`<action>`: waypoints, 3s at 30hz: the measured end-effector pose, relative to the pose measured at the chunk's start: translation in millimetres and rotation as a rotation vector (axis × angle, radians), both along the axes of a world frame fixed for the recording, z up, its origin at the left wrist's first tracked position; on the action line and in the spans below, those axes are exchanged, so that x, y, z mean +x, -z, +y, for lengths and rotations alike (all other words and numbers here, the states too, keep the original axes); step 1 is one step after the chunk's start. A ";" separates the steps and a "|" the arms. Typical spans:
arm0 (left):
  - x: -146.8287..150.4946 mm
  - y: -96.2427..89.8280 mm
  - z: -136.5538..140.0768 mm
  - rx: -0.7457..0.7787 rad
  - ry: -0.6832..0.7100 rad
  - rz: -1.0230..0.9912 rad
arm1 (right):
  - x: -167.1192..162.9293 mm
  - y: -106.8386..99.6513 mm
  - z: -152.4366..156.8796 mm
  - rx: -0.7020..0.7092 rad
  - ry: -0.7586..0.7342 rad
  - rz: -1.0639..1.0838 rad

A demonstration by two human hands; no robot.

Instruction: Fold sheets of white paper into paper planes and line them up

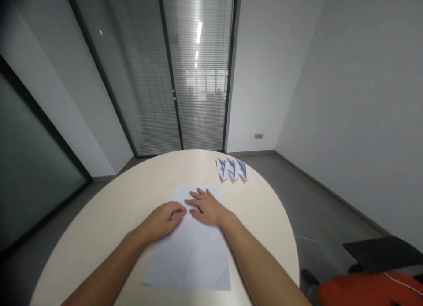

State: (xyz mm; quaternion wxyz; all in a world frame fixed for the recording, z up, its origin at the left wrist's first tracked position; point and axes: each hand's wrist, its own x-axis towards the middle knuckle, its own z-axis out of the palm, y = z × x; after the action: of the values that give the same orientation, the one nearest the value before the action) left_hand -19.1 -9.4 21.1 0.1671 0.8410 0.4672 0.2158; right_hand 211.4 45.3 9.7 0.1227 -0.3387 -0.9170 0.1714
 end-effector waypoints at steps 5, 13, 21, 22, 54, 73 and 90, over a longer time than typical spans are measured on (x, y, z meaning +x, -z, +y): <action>-10.4 25.4 15.3 0.138 -0.060 0.064 | -4.8 -2.4 -5.7 -0.009 -0.101 0.044; -12.2 36.1 15.7 0.047 -0.193 0.288 | -6.6 4.9 -2.8 0.000 0.117 -0.030; -9.8 29.1 10.8 0.032 -0.214 0.323 | 0.8 -0.8 -1.5 0.018 0.338 -0.100; -11.0 29.2 11.7 0.041 -0.232 0.324 | 1.1 -2.7 -2.7 0.029 0.317 -0.095; -10.3 31.3 15.1 0.098 -0.179 0.253 | -8.1 -2.1 -9.8 -0.054 0.207 -0.084; -2.9 21.8 0.5 0.024 -0.004 0.297 | -4.6 -5.9 -8.8 -0.071 0.349 -0.107; 0.5 15.7 -0.3 -0.018 -0.089 0.339 | -2.0 -3.3 -4.9 -0.047 0.320 -0.092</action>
State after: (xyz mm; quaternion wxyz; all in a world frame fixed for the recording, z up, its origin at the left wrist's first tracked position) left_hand -18.6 -9.8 5.4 0.0838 0.8422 0.5275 0.0737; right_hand 209.4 40.4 13.0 0.0983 -0.4907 -0.8517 0.1555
